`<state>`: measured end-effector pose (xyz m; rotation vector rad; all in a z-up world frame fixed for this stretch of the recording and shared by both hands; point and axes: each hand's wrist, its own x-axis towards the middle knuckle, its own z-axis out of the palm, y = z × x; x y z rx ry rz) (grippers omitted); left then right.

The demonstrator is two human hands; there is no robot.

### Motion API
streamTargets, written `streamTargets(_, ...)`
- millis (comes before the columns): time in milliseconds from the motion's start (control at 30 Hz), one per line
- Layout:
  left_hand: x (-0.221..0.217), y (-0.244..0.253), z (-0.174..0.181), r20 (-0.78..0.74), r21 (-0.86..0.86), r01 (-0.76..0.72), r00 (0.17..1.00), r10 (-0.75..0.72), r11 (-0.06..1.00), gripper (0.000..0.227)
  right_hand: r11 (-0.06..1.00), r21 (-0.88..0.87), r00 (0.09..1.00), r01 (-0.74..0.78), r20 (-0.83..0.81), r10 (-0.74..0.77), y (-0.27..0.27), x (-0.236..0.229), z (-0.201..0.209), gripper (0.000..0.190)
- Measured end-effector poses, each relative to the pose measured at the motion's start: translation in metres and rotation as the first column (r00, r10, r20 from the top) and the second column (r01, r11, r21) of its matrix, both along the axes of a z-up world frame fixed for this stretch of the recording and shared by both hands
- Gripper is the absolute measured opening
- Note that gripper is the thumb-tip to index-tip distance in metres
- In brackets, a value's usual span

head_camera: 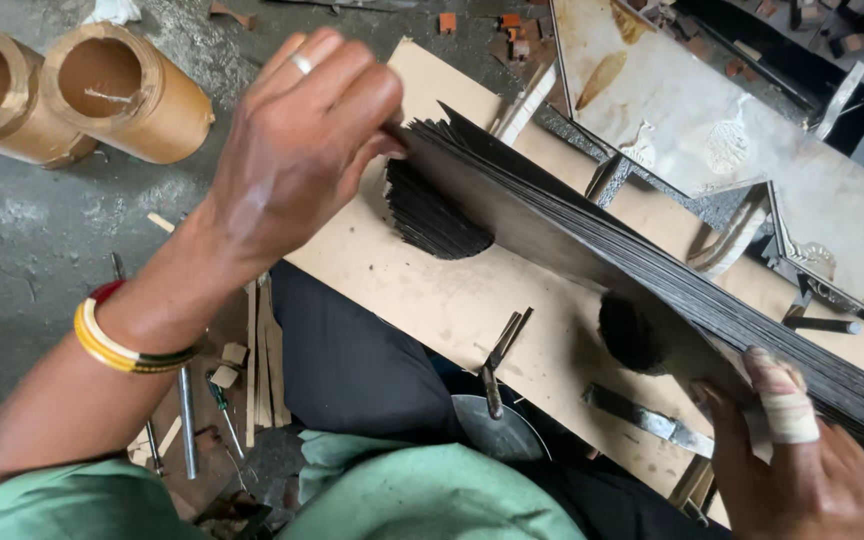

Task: The person repeatedly aligns a bundle of dark broom strips on a jig and uses a knife to trim the edges. They periodically lift and reposition the bundle to continue trimming along its length.

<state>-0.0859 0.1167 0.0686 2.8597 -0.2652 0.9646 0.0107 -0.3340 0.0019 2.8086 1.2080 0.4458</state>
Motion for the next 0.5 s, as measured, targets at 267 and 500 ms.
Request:
streamTargets(267, 0.006, 0.018, -0.001, -0.095, -0.063, 0.124, 0.987, -0.129, 0.990, 0.035, 0.993, 0.114, 0.998, 0.006, -0.070, 0.002, 0.040, 0.014, 0.035, 0.059)
streamTargets(500, 0.005, -0.016, -0.022, 0.527, -0.140, -0.162, 0.823, 0.212, 0.977, 0.051, 0.986, 0.031, 0.935, 0.164, -0.323, -0.145, 0.035, 0.019, 0.038, 0.063)
